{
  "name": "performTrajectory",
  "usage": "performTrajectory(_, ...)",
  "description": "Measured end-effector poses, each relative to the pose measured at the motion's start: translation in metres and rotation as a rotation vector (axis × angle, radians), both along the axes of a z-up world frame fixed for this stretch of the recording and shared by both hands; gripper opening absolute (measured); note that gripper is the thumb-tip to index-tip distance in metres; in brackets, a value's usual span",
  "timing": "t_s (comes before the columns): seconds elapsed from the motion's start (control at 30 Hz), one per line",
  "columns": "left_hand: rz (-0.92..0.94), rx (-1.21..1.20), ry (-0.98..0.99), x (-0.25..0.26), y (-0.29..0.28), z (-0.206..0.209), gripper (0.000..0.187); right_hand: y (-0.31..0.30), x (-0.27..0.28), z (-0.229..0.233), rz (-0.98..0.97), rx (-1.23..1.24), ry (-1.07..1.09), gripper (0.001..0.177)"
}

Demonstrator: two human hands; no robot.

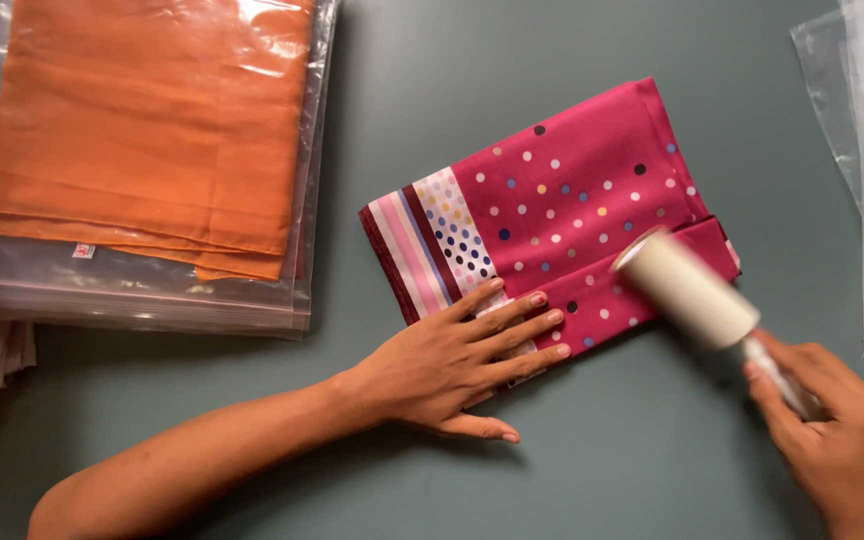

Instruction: Lint-rolling a piece of pink patterned fabric and placing it into a clear plastic zip-lock bag.

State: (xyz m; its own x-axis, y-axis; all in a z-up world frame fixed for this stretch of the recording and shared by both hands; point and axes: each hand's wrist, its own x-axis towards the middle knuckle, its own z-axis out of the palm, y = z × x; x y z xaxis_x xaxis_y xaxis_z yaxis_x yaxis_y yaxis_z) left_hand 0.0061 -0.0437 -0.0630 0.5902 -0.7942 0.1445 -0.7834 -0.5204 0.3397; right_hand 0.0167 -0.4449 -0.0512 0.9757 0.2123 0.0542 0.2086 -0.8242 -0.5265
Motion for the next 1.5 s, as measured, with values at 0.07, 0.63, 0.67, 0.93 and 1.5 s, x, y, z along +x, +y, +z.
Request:
performTrajectory(0.07, 0.007, 0.013, -0.009, -0.001, 0.001, 0.0, 0.085, 0.001, -0.004, -0.007, 0.01, -0.118, -0.149, 0.028)
performTrajectory(0.63, 0.258, -1.142, 0.267, 0.006, 0.028, -0.003, 0.109, 0.13, -0.098, 0.006, 0.18, 0.063, -0.114, 0.033)
performTrajectory(0.67, 0.257, -1.142, 0.268, 0.007, 0.028, -0.004, 0.109, 0.134, -0.1, 0.009, 0.178, 0.063, -0.114, 0.033)
performTrajectory(0.93, 0.412, -1.267, 0.139, 0.009, 0.025, -0.007, 0.101, 0.124, -0.091, 0.016, 0.024, 0.07, -0.185, 0.029)
performTrajectory(1.5, 0.395, -1.221, 0.225, 0.009, 0.024, -0.002, 0.112, 0.142, -0.114, 0.004, 0.219, -0.117, -0.292, 0.043)
